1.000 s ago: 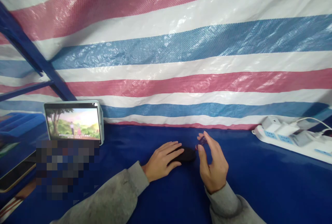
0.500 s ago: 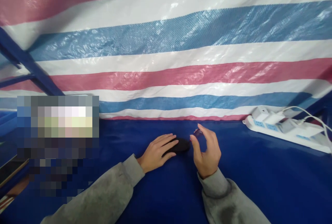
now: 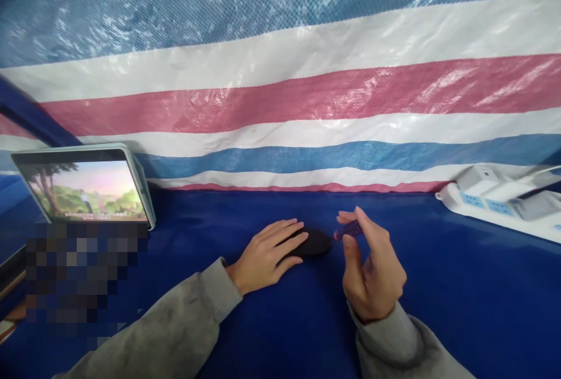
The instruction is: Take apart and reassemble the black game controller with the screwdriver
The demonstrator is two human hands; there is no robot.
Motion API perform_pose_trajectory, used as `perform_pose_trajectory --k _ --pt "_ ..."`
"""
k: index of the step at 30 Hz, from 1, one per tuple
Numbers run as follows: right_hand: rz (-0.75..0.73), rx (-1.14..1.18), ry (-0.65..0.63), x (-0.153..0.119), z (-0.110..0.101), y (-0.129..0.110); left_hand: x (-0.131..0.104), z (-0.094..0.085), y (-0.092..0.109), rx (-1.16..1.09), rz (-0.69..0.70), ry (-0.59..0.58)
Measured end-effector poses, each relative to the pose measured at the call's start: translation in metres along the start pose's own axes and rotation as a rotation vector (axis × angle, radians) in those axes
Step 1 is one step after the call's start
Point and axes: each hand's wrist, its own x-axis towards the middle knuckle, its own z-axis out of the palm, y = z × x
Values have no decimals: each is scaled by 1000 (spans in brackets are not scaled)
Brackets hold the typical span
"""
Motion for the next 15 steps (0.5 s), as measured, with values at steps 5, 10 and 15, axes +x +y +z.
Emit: perform_pose_trajectory --k 5,10,15 --pt "-90 -117 62 5 -1 -1 1 -1 1 -13 5 0" --pt "-124 -82 99 7 1 -4 0 1 1 -6 -4 17" --pt "-98 -29 37 6 2 -5 -2 5 -1 -7 3 30"
